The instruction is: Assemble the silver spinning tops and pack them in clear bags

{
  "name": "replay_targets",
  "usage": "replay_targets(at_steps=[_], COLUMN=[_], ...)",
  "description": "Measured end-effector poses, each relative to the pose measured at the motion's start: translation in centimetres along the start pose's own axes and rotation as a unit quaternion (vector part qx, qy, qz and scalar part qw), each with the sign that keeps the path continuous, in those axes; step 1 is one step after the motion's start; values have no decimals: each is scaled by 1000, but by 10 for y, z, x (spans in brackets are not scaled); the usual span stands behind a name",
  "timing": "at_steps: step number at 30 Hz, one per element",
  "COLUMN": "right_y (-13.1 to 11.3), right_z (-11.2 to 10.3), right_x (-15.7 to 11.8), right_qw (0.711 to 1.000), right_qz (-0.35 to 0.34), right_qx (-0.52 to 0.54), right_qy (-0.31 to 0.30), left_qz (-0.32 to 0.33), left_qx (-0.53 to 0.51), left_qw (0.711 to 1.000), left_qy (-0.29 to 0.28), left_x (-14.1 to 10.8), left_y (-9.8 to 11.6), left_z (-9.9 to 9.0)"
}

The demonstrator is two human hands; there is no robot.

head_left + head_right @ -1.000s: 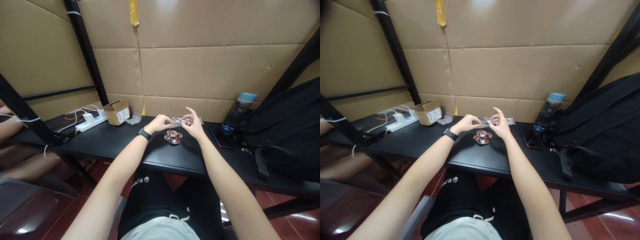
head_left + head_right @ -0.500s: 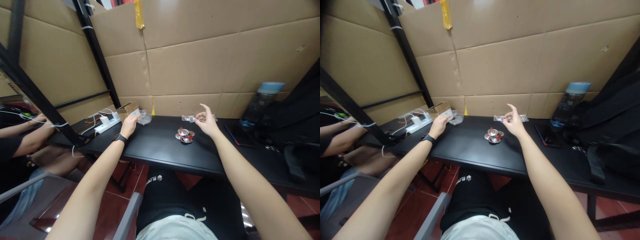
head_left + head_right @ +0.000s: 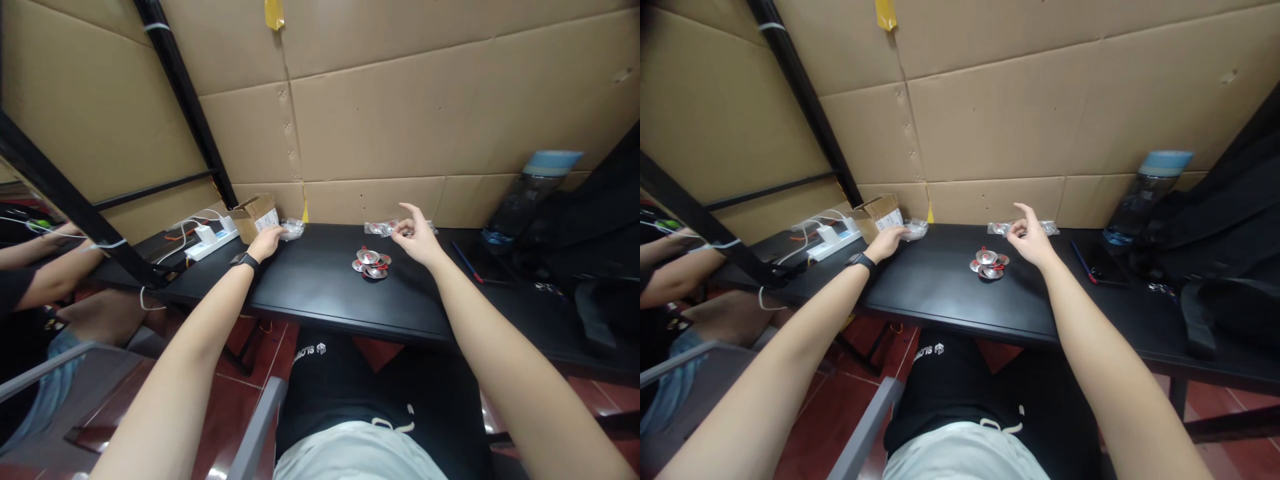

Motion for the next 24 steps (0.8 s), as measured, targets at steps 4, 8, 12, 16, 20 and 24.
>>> replay_targets(at_steps=[4, 8, 12, 16, 20, 24], right_y=[1, 2, 2, 1, 0, 1], right_z=[2, 3, 5, 8, 10, 11], right_x=[0, 0, 0, -2, -3, -3], right_qw=[1000, 1000, 1000, 999, 999, 999], right_qz=[1, -1, -3, 1, 8, 6], right_qx=[0, -1, -5, -6, -4, -7], right_qy=[-7, -14, -24, -35, -47, -49], left_qz=[-47, -56, -36, -50, -69, -82], left_qx=[20, 25, 28, 55, 56, 79], left_qw=[996, 991, 996, 997, 991, 984], left_qy=[-70, -121, -70, 17, 100, 136], left_x=[5, 8, 10, 15, 24, 21], left_y=[-7, -8, -1, 5, 10, 20], left_z=[10, 21, 12, -11, -33, -41])
Point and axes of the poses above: each hand's wrist, its own x-axis towards the middle knuckle, its own z-axis out of the palm, y = z × x, the point moved 8 cm from there along x, towards the middle knuckle, and after that the axes turned 4 degrees about z, right-handed, at the moved point
